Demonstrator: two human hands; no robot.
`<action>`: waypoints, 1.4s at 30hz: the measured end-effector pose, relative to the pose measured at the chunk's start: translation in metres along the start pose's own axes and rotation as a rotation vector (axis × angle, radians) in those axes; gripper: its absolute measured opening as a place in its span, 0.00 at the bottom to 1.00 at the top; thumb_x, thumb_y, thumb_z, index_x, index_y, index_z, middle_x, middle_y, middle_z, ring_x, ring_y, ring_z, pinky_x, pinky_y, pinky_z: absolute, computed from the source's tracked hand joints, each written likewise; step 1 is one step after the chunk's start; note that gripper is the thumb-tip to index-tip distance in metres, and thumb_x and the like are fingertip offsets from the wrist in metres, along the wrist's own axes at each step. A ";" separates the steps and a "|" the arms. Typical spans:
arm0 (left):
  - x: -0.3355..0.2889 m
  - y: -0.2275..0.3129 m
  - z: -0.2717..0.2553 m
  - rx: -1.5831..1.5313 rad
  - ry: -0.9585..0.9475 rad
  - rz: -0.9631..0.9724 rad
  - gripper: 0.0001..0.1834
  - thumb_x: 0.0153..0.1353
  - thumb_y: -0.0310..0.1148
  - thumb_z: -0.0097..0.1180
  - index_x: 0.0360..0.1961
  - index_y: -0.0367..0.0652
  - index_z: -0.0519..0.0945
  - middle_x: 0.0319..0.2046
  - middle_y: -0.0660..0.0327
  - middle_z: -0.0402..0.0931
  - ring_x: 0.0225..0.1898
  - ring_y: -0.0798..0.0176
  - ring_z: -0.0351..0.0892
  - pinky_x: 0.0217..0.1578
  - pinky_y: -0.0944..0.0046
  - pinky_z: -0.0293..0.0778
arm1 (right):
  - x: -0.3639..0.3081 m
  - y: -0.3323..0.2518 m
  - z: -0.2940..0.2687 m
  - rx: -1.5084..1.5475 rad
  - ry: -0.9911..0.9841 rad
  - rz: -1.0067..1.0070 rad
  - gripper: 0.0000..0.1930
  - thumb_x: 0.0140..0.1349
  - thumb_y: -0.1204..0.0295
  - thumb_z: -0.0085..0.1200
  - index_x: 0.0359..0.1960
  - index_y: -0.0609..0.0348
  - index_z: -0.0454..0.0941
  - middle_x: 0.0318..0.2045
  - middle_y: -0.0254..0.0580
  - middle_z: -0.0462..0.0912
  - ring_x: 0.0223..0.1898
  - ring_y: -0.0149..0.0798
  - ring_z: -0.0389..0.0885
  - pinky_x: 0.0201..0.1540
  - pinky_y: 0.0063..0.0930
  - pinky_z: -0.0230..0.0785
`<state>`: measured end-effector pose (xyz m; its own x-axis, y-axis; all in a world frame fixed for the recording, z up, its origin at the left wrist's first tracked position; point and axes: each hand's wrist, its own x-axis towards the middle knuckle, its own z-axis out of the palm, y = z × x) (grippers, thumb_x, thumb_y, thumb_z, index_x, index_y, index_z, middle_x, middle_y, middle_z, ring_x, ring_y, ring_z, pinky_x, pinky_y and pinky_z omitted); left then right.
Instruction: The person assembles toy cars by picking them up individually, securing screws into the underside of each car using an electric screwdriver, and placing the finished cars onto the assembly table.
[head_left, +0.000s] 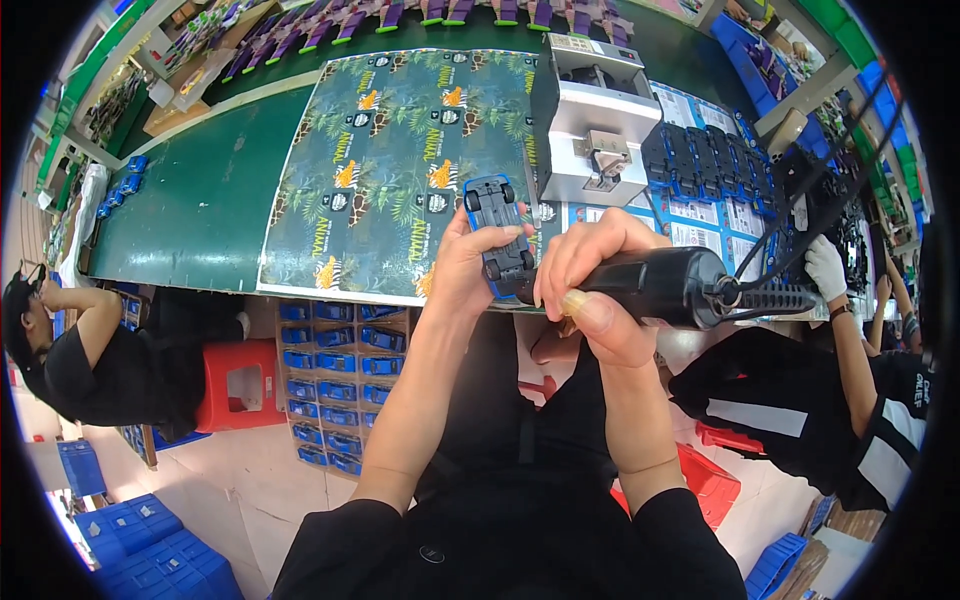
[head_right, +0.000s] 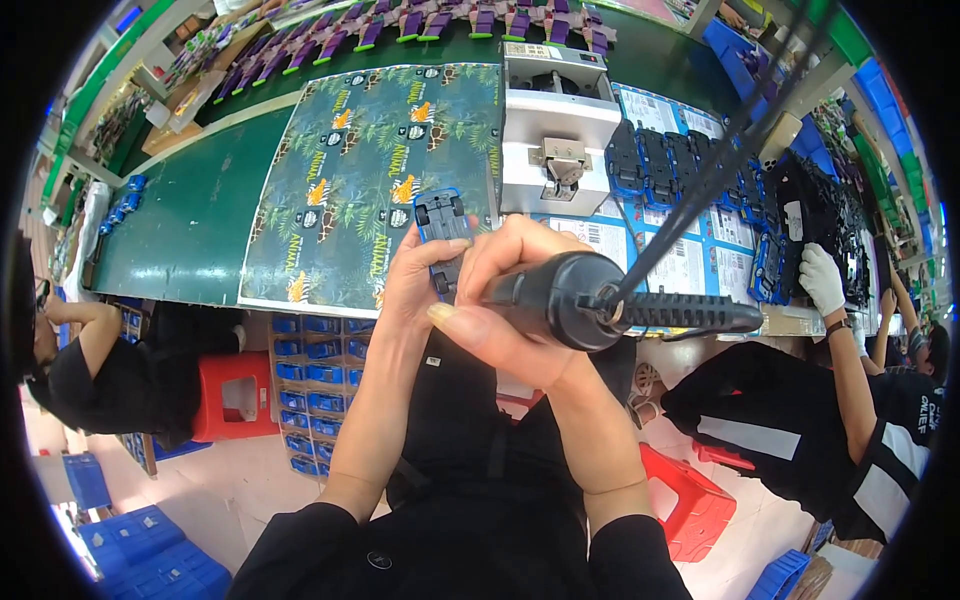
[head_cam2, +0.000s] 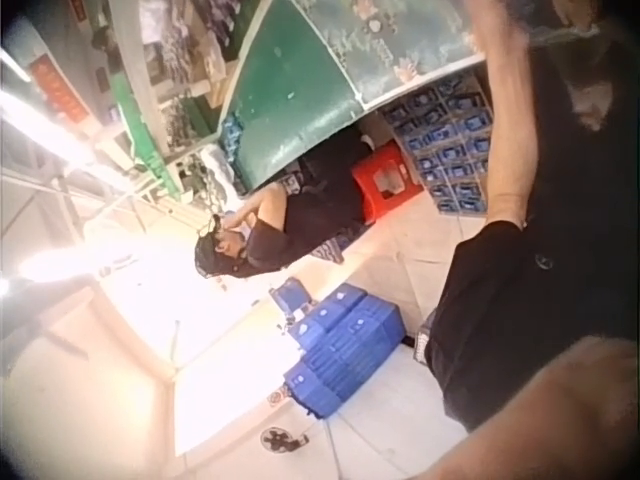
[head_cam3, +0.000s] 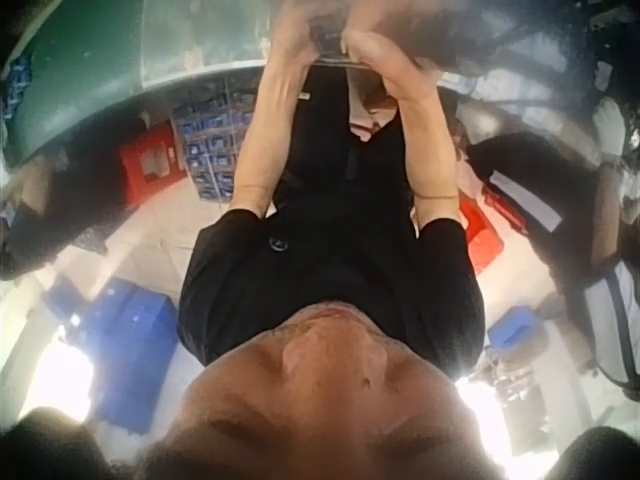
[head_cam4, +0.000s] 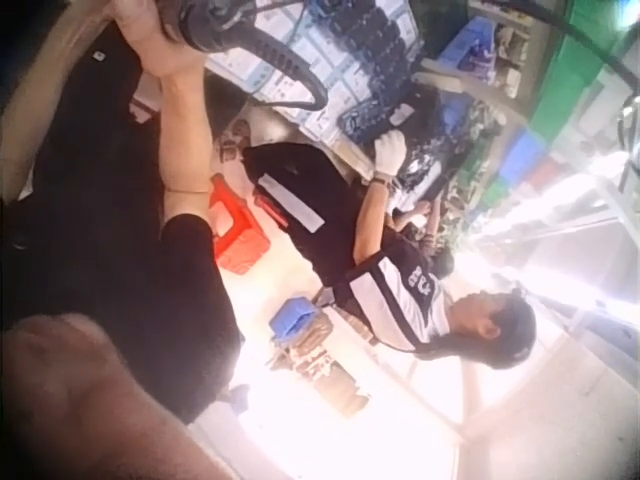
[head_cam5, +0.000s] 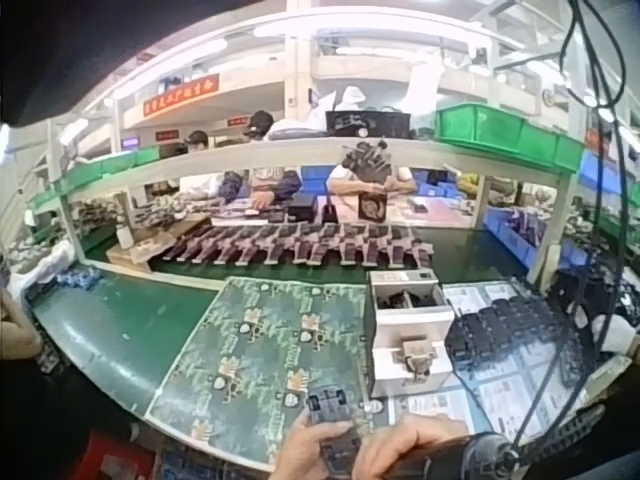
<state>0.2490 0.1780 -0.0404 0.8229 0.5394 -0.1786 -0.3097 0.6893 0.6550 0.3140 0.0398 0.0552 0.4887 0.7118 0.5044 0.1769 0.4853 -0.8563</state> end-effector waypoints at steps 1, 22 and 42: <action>-0.001 0.000 0.001 -0.012 -0.002 -0.011 0.24 0.51 0.17 0.58 0.52 0.39 0.73 0.44 0.53 0.80 0.40 0.58 0.83 0.38 0.56 0.82 | 0.000 -0.001 0.000 0.001 0.000 -0.006 0.16 0.52 0.68 0.67 0.29 0.62 0.69 0.19 0.43 0.76 0.19 0.33 0.74 0.26 0.29 0.71; 0.001 0.229 -0.131 2.642 -0.229 0.869 0.46 0.53 0.65 0.60 0.66 0.45 0.67 0.67 0.48 0.59 0.70 0.44 0.55 0.68 0.40 0.47 | -0.053 -0.021 -0.064 0.351 0.118 -0.113 0.22 0.58 0.57 0.63 0.37 0.63 0.69 0.20 0.39 0.74 0.18 0.34 0.74 0.23 0.27 0.71; 0.108 -0.269 0.244 1.120 -0.622 0.189 0.30 0.55 0.48 0.65 0.49 0.32 0.79 0.45 0.46 0.82 0.43 0.48 0.84 0.43 0.56 0.78 | -0.108 -0.103 -0.103 0.163 0.157 0.163 0.15 0.46 0.73 0.76 0.30 0.63 0.79 0.21 0.33 0.79 0.21 0.25 0.75 0.24 0.18 0.64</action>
<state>0.5379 -0.0670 -0.0566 0.9860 0.0608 0.1550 -0.1287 -0.3130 0.9410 0.3309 -0.1395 0.0777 0.6283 0.7057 0.3274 -0.0480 0.4553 -0.8891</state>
